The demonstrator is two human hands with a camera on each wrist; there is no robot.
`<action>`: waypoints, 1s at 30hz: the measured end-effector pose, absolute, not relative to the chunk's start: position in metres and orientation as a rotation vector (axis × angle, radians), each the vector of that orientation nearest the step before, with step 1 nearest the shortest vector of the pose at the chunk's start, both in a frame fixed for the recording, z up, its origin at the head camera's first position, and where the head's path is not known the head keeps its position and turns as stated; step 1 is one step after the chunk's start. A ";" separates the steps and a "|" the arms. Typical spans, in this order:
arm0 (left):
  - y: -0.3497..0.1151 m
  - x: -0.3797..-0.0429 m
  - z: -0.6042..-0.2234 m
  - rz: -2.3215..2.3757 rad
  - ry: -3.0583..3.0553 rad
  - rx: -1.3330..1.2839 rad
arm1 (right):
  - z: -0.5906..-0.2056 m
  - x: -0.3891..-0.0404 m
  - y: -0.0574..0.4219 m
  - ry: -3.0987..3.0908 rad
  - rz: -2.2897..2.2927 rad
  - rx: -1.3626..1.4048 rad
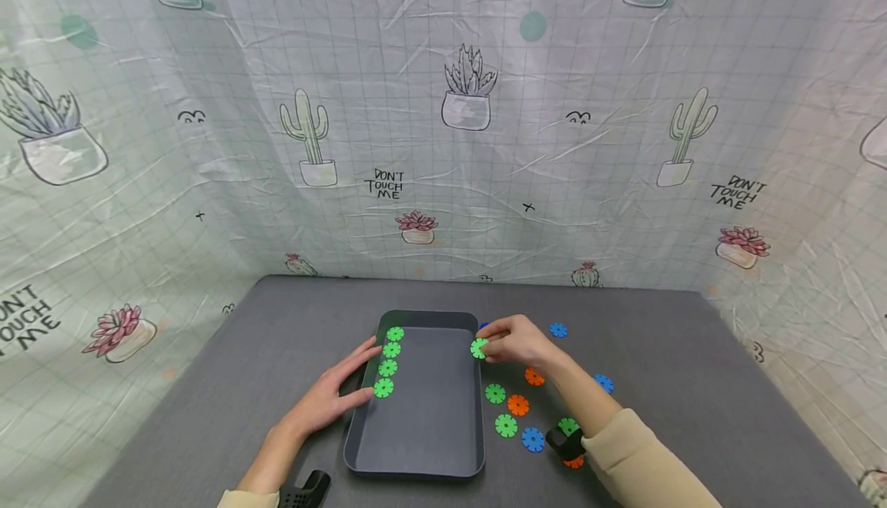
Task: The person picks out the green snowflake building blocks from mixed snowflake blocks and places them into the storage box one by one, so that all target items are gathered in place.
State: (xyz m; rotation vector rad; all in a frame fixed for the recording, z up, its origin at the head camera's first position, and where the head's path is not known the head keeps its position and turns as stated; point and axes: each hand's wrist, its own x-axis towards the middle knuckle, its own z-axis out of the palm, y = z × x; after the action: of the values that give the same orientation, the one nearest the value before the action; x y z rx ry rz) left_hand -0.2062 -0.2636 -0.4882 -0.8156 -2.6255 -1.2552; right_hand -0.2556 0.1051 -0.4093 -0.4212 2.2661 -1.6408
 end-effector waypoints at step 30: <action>-0.263 -0.206 -0.489 -1.263 -2.631 -0.795 | -0.411 -0.246 0.035 2.067 -1.694 -0.527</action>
State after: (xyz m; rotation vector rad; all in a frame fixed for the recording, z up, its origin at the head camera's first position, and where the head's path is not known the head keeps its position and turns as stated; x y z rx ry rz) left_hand -0.2063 -0.2634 -0.4886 -0.7952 -2.6306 -1.2629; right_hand -0.2459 0.0354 -0.4113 -0.5274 2.0669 -1.6942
